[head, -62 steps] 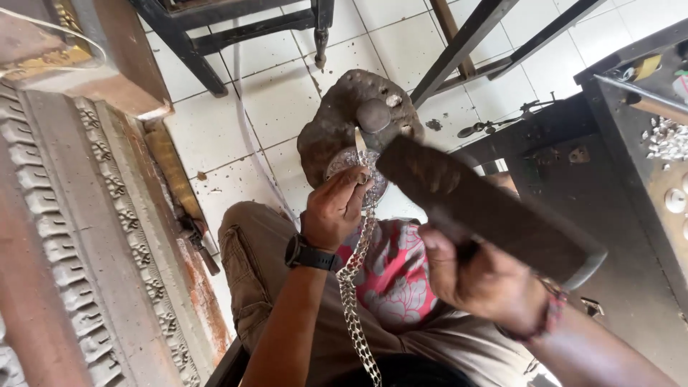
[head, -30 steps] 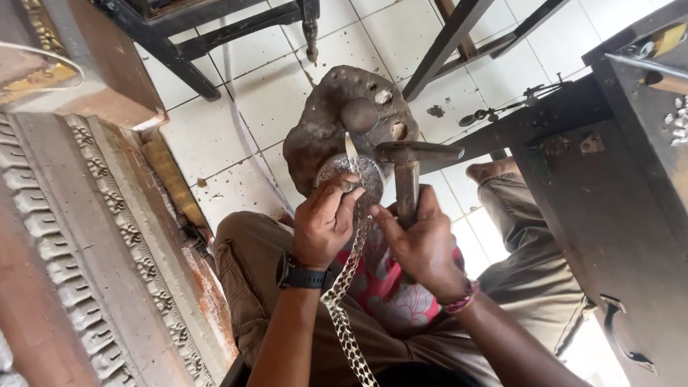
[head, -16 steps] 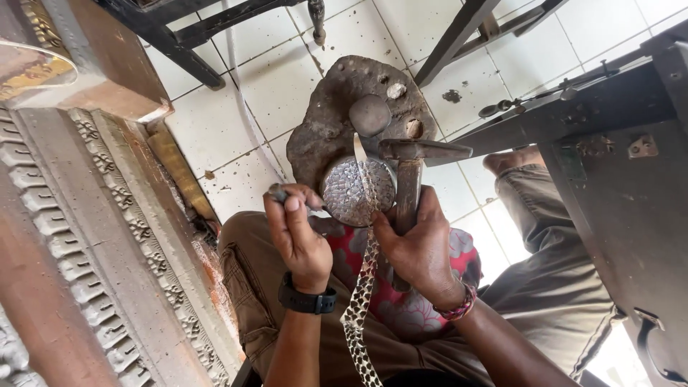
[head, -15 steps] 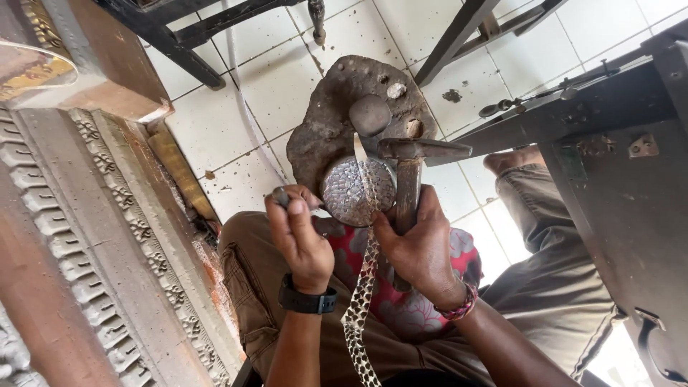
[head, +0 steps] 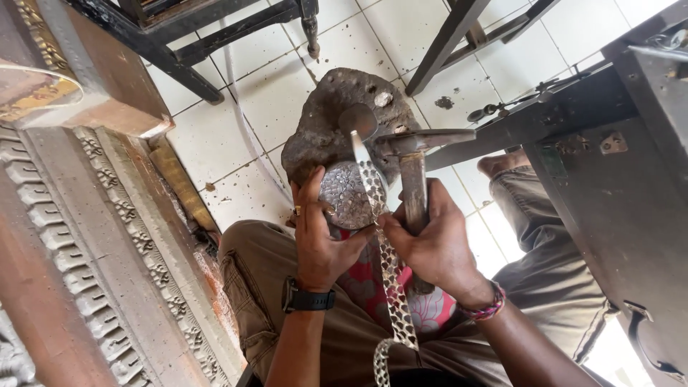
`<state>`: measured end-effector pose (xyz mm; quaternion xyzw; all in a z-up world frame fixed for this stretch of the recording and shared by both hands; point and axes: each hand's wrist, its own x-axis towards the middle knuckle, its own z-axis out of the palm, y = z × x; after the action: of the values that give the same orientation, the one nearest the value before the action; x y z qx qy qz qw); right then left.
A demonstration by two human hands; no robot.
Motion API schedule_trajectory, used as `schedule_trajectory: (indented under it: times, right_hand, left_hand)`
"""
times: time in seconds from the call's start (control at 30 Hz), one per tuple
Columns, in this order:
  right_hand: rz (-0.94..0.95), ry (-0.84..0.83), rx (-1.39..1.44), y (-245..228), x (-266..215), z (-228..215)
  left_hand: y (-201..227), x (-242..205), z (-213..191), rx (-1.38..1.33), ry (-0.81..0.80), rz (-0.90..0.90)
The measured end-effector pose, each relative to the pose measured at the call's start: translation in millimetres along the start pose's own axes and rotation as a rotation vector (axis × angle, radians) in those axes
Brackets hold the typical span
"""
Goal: Hammering a silver chain on an anvil to flatten and shape the links as part of the jewelry making process.
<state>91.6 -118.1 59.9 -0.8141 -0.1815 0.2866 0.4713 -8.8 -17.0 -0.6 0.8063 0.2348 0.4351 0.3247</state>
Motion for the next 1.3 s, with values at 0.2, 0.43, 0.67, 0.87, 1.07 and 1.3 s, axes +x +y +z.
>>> schedule_trajectory:
  times: [0.2,0.43,0.67,0.87,1.07,1.3]
  right_hand:
    - [-0.26,0.02,0.188,12,-5,-12]
    - [-0.473,0.079,0.294,9,-19,-24]
    - [-0.459,0.11,0.325,-6,-27,-26]
    - [-0.26,-0.027,0.066,-18,-25,-29]
    - [-0.373,-0.16,-0.1,-31,5,-41]
    - [-0.398,0.042,-0.622,-29,76,-10]
  left_hand:
    - [0,-4,14,0.046,0.049,-0.003]
    - [-1,-6,22,0.178,0.111,-0.068]
    - [29,-12,-4,-0.406,0.12,-0.469]
    - [98,17,-5,-0.951,0.125,-0.718]
    - [87,35,-21,-1.185,0.211,-0.692]
    - [111,65,-47,-1.087,0.266,-0.773]
